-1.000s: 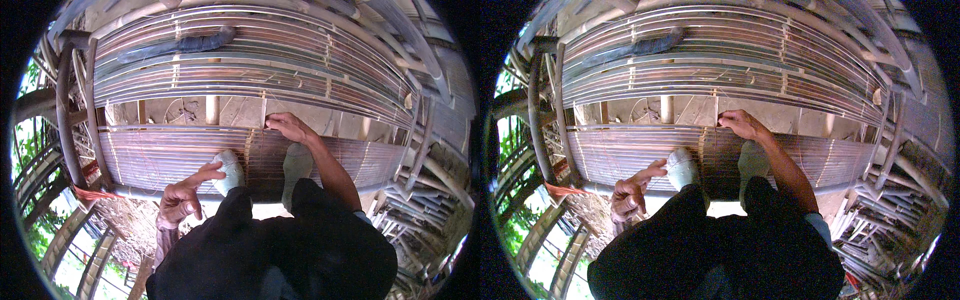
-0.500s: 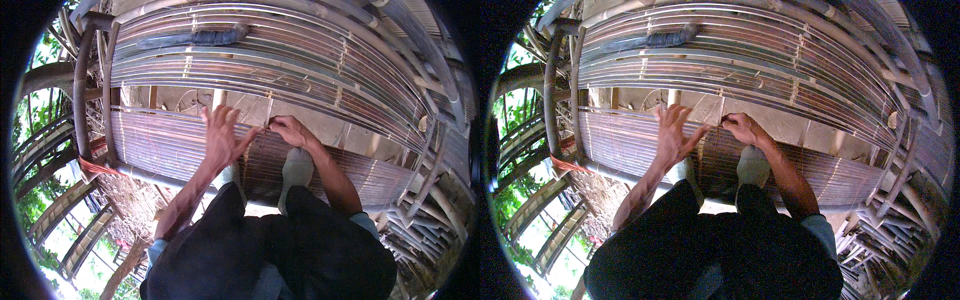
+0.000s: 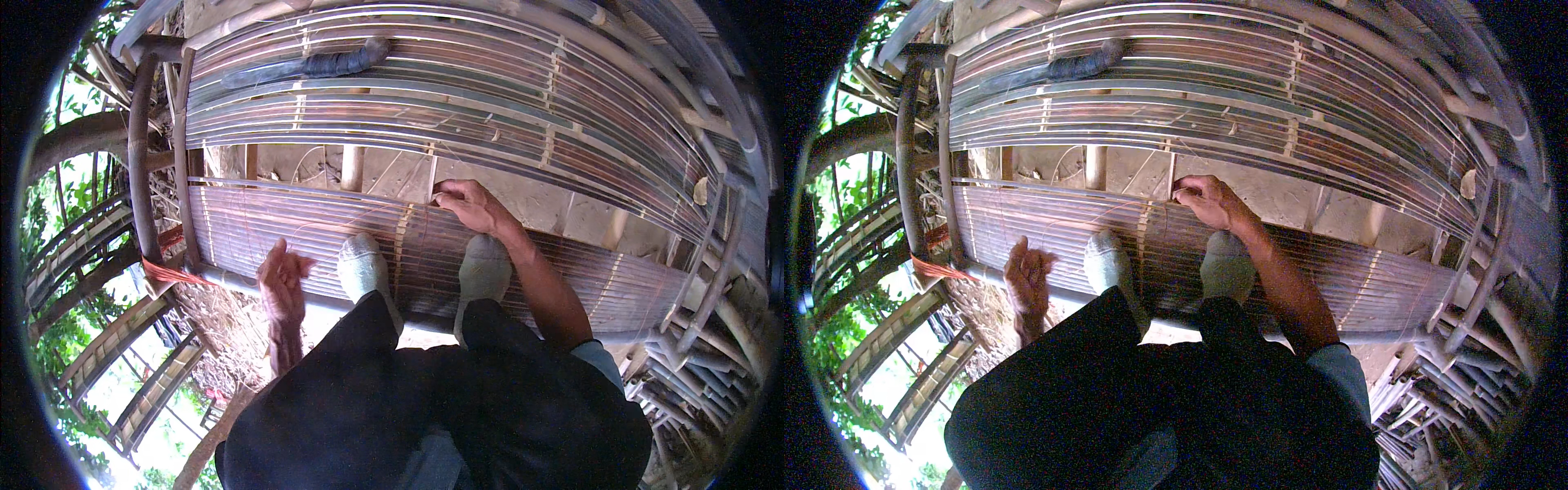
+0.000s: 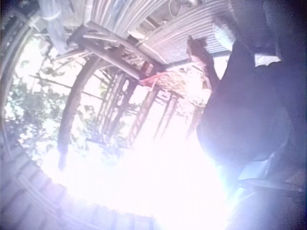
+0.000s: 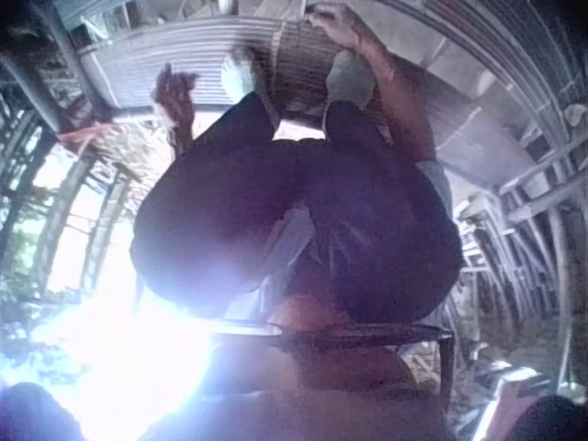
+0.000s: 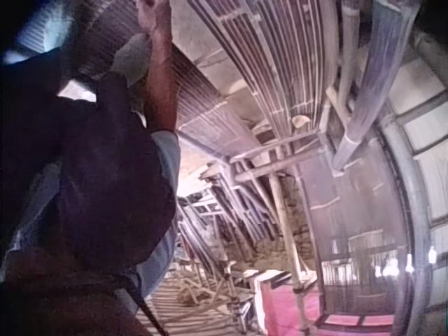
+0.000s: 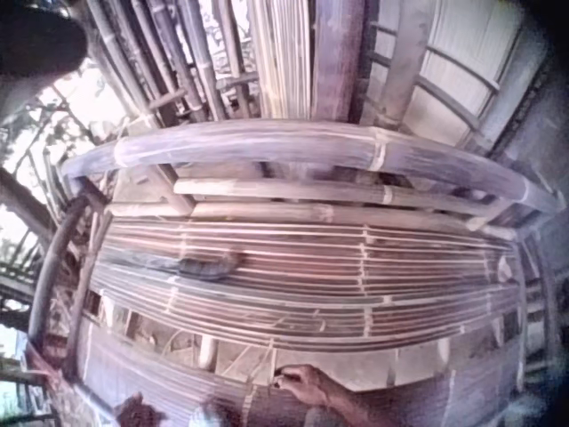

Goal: The person weaves thin bamboo strips into a large mat structure, using thin red cord to tie and secure the strips to a bamboo frame, and tightening the knots by hand.

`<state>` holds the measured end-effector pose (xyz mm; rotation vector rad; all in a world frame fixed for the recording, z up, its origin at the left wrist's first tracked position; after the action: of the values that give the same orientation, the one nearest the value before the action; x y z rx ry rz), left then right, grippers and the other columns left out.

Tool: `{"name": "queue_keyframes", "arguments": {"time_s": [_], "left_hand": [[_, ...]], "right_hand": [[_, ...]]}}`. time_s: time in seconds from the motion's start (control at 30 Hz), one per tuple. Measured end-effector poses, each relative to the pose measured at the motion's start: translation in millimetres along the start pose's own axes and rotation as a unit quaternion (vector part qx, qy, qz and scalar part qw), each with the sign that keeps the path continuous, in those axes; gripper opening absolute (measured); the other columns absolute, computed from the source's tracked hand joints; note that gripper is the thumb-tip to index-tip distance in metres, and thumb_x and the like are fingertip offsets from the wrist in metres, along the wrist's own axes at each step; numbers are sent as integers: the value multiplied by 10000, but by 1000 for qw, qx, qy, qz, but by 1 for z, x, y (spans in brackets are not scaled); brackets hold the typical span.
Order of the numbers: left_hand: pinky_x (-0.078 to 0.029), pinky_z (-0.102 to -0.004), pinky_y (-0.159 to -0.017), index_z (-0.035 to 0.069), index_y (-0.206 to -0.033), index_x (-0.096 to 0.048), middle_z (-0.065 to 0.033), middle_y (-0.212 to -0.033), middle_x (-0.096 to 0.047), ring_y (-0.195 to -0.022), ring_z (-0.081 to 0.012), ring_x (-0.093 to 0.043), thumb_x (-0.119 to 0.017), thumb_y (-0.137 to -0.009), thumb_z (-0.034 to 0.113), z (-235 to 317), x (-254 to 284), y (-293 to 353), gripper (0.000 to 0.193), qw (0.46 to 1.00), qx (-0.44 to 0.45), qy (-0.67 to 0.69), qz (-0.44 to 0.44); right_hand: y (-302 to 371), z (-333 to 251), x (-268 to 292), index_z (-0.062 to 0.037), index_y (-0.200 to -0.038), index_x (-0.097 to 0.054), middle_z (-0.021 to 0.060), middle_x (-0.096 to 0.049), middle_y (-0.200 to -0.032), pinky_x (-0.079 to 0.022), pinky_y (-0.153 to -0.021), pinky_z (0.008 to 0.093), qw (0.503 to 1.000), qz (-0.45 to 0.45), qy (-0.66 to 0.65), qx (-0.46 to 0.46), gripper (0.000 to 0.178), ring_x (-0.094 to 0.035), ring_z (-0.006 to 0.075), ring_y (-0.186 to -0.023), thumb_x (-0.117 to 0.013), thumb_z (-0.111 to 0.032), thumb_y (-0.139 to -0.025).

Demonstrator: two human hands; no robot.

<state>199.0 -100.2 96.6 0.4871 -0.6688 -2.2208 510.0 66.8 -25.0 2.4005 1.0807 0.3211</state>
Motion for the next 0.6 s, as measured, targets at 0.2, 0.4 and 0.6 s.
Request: {"name": "queue_keyframes", "arguments": {"time_s": [0.2, 0.4, 0.6], "left_hand": [[-432, -495, -893, 161, -1264, -577, -150, -1160, -556, -1058, -262, -493, -786, -812, 271, 30, 20, -6, 510, 628, -227, -699, 256], [-427, -444, -994, 57, -1138, -658, -123, -1106, -600, -1182, -311, -498, -833, -712, 95, -44, -125, -3, 462, 677, -471, -544, -155], [-522, -444, -831, 9, -1073, -647, -137, -1039, -567, -1061, -336, -566, -711, -678, -4, -77, -136, -22, 401, 663, -469, -508, -286]], "right_hand": [[-3, 5, -1, 16, -1107, -691, 146, -722, -1018, -517, -854, 332, 999, -34, 22, -18, 315, -669, 208, -929, -582, -223, -933], [-2, -1, -3, 10, -1114, -693, 143, -725, -1006, -510, -861, 322, 999, -33, -16, 0, 307, -658, 187, -920, -581, -222, -946], [3, 2, -2, 9, -1168, -679, 128, -713, -1085, -472, -945, 322, 999, -29, 32, -24, 282, -641, 193, -1013, -559, -167, -981]]}}
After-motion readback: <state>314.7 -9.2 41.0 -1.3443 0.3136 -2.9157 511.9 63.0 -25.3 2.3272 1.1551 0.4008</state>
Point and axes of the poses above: each hand's wrist, its own y-axis away from the middle knuckle, its own x-axis out of the back of the hand, z = x × y, the point moved 2 cm from there along -y, towards the middle knuckle
